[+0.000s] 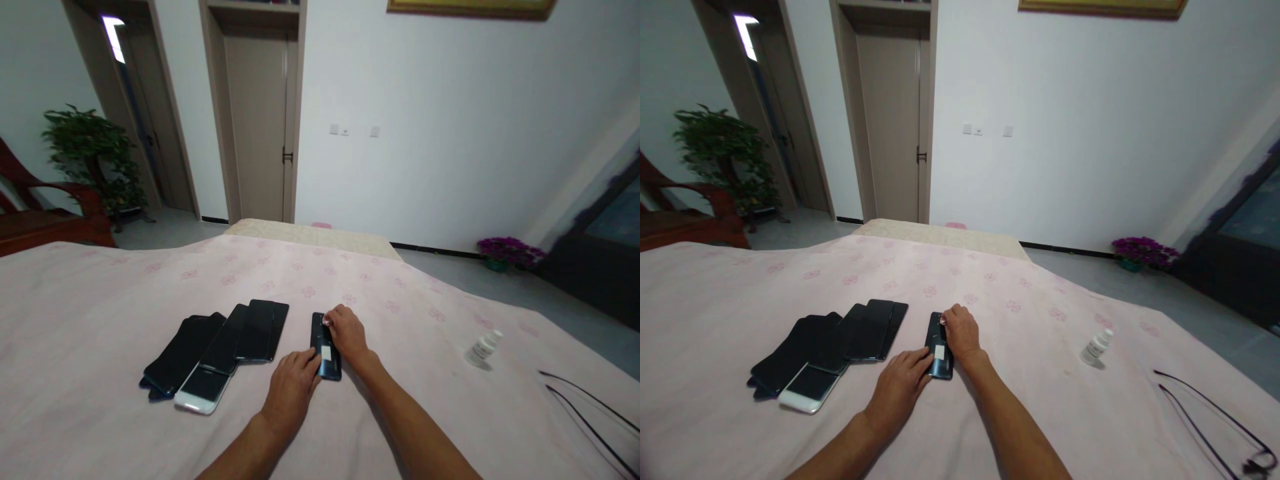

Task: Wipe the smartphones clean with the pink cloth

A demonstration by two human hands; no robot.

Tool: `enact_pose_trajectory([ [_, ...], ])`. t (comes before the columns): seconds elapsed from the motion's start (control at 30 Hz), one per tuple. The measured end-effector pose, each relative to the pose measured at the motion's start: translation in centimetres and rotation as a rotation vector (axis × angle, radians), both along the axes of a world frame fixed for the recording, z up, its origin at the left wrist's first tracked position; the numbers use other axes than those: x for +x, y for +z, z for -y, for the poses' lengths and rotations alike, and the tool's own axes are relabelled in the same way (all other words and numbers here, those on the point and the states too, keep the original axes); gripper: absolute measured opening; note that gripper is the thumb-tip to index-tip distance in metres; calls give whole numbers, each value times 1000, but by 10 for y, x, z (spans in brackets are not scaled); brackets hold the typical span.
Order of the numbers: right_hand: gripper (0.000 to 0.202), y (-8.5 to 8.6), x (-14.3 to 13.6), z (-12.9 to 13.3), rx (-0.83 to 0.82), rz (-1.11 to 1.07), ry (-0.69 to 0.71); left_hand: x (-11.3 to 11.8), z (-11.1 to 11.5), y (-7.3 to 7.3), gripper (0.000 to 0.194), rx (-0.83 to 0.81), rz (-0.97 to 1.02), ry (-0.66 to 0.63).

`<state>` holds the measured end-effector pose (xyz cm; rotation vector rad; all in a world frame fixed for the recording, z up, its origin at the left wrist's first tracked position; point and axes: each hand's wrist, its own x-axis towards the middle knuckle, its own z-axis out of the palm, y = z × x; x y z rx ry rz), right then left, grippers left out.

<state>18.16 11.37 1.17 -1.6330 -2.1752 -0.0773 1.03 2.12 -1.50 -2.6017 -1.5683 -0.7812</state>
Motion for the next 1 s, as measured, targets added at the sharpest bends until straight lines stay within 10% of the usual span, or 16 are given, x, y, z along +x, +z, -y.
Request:
enact_pose_trajectory([
  [0.37,17,3,14,-5,-219,-260,53,-1,-1,-1,34,-12,5,-2],
  [1.0,18,-9,-3,-32,-132,-222,-48,0,-1,0,36,1,17,-10],
])
